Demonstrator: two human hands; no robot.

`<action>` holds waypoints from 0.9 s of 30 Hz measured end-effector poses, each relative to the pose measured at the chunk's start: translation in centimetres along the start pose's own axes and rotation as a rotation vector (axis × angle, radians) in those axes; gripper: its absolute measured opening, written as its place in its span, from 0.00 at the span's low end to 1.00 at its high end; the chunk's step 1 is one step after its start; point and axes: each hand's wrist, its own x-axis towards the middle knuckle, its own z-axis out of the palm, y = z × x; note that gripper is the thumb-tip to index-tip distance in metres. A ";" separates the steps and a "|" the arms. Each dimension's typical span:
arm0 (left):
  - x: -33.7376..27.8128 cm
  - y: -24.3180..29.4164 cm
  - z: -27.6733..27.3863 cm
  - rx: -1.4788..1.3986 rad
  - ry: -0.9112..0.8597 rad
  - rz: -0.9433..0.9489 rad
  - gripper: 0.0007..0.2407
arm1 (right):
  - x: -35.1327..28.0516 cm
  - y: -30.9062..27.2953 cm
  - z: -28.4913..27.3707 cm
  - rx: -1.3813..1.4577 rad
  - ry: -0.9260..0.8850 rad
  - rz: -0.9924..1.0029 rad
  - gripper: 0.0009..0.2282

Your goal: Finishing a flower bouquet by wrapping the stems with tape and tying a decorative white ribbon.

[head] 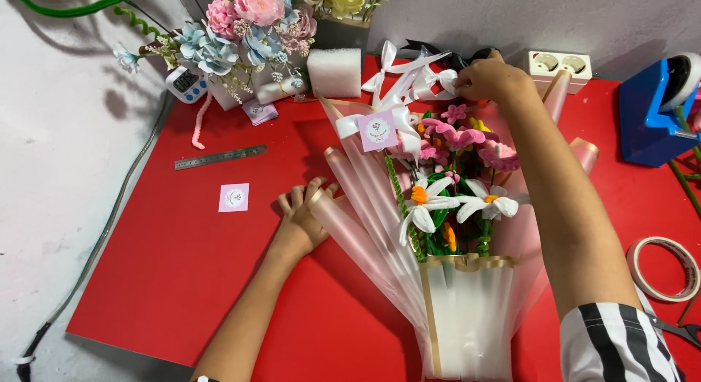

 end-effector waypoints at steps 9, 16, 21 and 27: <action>-0.2 -0.2 0.1 -0.047 0.029 0.023 0.25 | -2.2 -0.6 0.3 0.124 0.338 -0.108 0.13; 0.0 -0.1 -0.2 -0.043 -0.043 -0.012 0.25 | -4.4 -0.1 -1.9 0.302 0.453 -0.232 0.12; -0.1 0.3 -0.4 -0.067 -0.019 -0.009 0.24 | -8.2 -1.7 -4.3 0.475 0.299 -0.111 0.14; 0.2 3.2 -4.4 0.024 -0.298 -0.156 0.21 | -10.3 -5.1 -4.3 0.480 0.042 -0.049 0.22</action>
